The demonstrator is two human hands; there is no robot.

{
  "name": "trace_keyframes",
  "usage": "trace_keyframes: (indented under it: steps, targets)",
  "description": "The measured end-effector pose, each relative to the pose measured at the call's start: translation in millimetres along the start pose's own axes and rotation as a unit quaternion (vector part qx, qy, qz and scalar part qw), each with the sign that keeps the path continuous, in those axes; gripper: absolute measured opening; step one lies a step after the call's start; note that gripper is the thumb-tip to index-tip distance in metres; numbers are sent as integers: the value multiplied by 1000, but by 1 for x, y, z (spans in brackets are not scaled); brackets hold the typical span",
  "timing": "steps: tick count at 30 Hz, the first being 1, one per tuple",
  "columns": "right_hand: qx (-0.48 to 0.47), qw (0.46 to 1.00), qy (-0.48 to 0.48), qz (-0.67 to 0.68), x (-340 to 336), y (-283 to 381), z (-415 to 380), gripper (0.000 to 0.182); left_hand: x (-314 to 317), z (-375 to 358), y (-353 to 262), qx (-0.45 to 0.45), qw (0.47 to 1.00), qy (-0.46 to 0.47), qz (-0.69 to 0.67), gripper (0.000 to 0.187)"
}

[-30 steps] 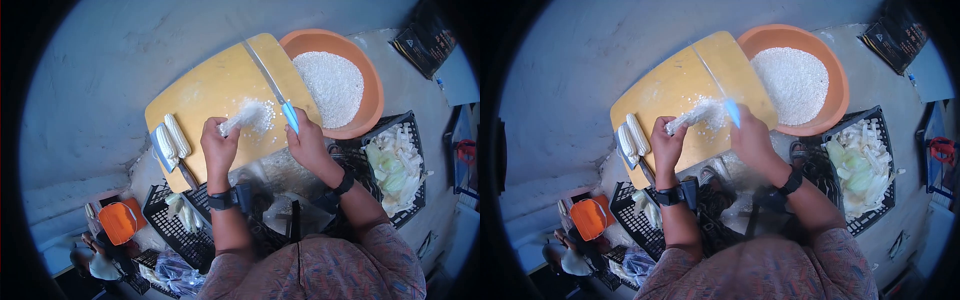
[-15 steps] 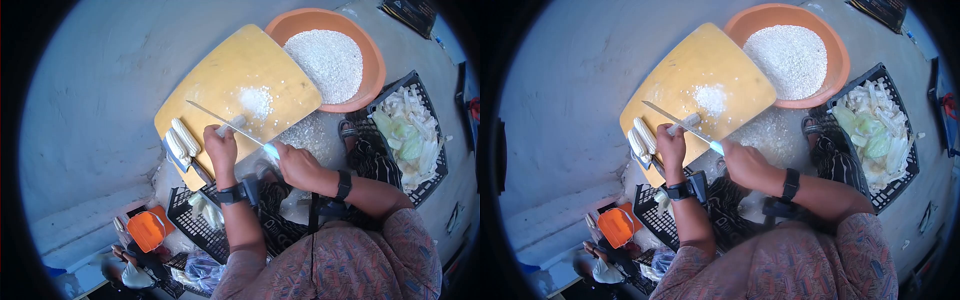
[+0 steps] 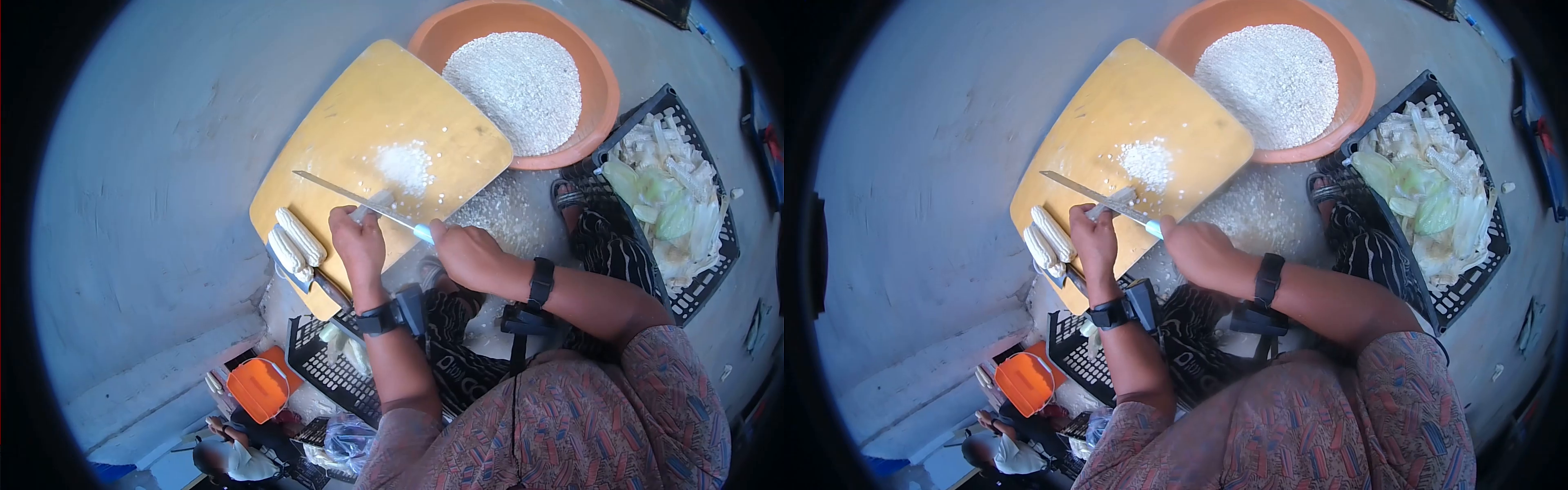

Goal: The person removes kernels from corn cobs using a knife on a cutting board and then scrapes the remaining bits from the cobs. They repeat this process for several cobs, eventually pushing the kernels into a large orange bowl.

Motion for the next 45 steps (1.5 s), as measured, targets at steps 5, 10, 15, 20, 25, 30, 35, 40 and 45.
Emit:
trace_keyframes:
  steps: [5, 10, 15, 20, 25, 30, 35, 40, 45]
  targets:
    - [-21, 999, -24, -4, 7, 1, 12, 14, -1, 0, 8, -23, 1000, -4, -18, 20]
    - [-10, 1000, -3, 1, 1, 6, 4, 16, -3, -1, 13, -19, 1000, -10, -13, 20]
    - [-29, 999, -30, -17, -5, 4, -23, 14, -7, -2, 17, -29, 999, -20, 8, 21]
    - [-8, 1000, 2, -17, 8, 0, -13, 13, -8, 2, 22, -46, 999, -9, -12, 19]
    - [-14, 1000, -11, 3, 12, 1, 5, 28, -3, 3, 31, -87, 995, 9, -49, 17]
    - [26, 999, 38, 13, 10, 2, 8, 26, -4, -3, -1, -7, 1000, -4, -5, 17]
    - [3, 1000, -5, 18, 11, 0, -6, 18, -3, -1, 23, 8, 1000, -27, -6, 21]
    - [-22, 999, -31, -3, 5, 3, 2, 11, -4, 1, 17, -41, 999, 0, -23, 18]
    - [-3, 1000, 7, 14, 9, 2, 24, 30, -2, -8, -20, 39, 998, -16, 35, 18]
Point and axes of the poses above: each hand's wrist, its own z-axis towards the middle knuckle, its own x-axis out of the palm, y = z × x, the point moved 10 cm from there along z, towards the middle knuckle
